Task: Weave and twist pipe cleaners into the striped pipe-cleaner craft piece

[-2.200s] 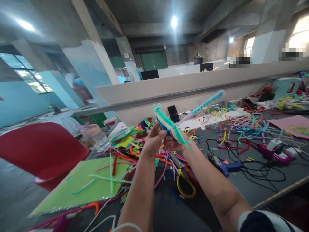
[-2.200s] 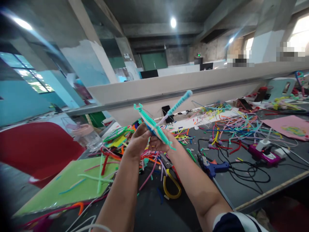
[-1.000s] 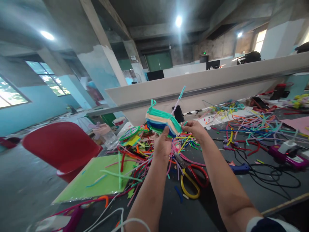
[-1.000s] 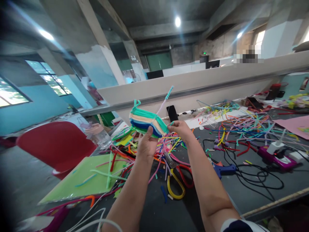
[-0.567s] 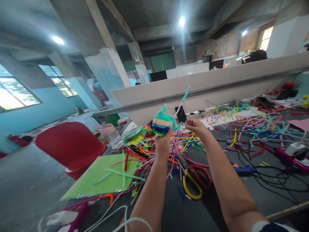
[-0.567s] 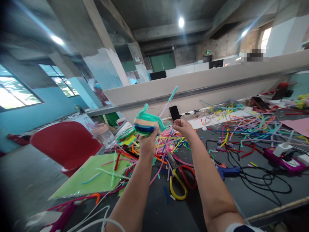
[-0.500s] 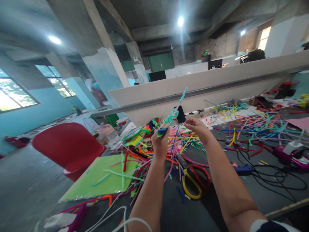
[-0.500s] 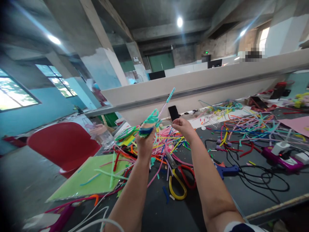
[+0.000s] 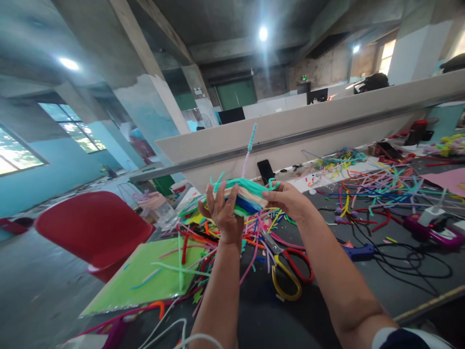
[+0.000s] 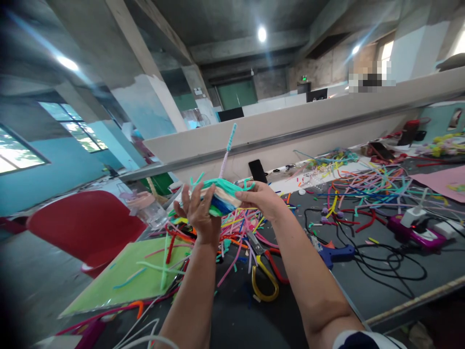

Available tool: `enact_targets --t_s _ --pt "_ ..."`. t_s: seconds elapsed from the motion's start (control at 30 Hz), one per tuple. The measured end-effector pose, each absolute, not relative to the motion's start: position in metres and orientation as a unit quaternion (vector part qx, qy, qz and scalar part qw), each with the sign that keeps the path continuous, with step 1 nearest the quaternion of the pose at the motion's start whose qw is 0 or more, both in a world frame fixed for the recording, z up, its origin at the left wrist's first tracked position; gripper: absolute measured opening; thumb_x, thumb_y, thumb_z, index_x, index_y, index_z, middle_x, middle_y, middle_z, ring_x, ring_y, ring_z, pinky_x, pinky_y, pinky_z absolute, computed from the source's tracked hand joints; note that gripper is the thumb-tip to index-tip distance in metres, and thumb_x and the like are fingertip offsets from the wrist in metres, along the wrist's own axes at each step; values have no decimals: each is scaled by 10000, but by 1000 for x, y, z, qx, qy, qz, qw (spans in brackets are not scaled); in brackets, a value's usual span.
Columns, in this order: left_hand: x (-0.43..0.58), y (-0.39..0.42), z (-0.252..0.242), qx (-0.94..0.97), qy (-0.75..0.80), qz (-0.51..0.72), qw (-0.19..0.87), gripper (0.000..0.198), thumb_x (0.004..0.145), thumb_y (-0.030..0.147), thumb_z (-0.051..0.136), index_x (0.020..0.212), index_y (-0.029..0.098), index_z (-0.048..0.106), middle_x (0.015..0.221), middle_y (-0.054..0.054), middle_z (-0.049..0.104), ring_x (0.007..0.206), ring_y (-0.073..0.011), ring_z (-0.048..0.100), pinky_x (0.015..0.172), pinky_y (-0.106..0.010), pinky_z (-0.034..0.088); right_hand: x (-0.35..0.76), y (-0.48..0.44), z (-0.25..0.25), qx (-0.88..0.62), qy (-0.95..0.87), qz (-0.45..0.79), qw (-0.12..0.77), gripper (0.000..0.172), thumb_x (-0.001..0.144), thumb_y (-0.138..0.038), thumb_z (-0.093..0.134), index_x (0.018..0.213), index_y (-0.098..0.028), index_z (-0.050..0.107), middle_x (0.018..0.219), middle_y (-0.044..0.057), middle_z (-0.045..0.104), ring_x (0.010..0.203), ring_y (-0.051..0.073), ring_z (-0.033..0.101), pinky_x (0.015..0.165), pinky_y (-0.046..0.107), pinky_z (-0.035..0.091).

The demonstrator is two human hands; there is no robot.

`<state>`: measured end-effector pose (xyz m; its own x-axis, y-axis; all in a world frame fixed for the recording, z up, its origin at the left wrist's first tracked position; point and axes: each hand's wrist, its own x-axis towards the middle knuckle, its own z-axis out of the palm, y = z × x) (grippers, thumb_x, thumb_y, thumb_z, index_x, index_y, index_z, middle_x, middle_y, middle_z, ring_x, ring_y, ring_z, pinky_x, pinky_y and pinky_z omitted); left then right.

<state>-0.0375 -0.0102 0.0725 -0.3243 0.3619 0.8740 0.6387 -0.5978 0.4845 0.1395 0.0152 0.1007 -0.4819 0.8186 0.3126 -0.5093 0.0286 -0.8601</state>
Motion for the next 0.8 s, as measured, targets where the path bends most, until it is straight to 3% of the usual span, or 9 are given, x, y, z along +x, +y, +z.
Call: enact_targets --t_s 0.07,0.13,0.23,0.3,0.37,0.47,0.63,0.8 --pt "-35 -8 75 -537 -437 -712 118 559 715 209 685 1260 262 572 1462 -70 393 1431 -266 145 1152 -441 102 141 20 101 -169 -508 667 518 351 526 -305 845 742 -156 611 621 -35 600 523 90 559 539 226 472" --pt "-32 -4 76 -500 -411 -761 40 711 671 143 672 1343 253 469 1449 -73 403 1385 -252 274 1145 -403 184 143 25 101 -182 -495 644 554 371 480 -299 854 699 -160 588 602 -44 595 515 90 547 528 226 454" --pt "-26 2 73 -456 -318 -780 -288 618 621 57 609 1198 275 570 1149 -34 635 1121 -216 567 1021 -393 402 146 30 102 -193 -477 598 615 396 434 -294 856 663 -173 556 607 -54 597 540 91 544 544 225 435" --pt "-20 3 69 -422 -239 -731 -481 504 622 52 591 1074 272 630 981 -14 687 979 -200 632 944 -407 468 147 30 103 -196 -475 570 641 395 433 -288 852 668 -180 554 604 -61 591 554 90 541 558 224 424" --pt "-11 2 65 -387 -173 -706 -567 378 675 89 602 1007 263 658 948 -12 705 977 -195 639 935 -398 477 148 26 104 -193 -494 562 635 382 449 -284 846 674 -181 555 598 -64 580 558 88 532 567 225 414" --pt "5 -6 62 -356 -113 -718 -588 241 733 158 642 955 243 677 1012 -15 712 1085 -203 606 981 -370 455 146 15 106 -186 -547 567 588 339 503 -297 831 669 -176 560 576 -68 546 555 86 513 567 226 402" --pt "14 -17 73 -369 -105 -726 -571 225 711 204 716 933 211 680 1073 -35 703 1185 -256 548 1002 -433 454 147 4 110 -182 -606 527 567 298 594 -346 787 653 -166 557 601 -56 528 575 77 488 563 209 396" --pt "-17 -12 85 -350 -192 -759 -514 344 616 106 771 932 194 668 1007 -25 717 1117 -263 600 954 -442 502 150 -5 90 -254 -606 484 577 322 750 -352 641 1025 -211 549 783 -22 605 674 102 548 634 229 444"
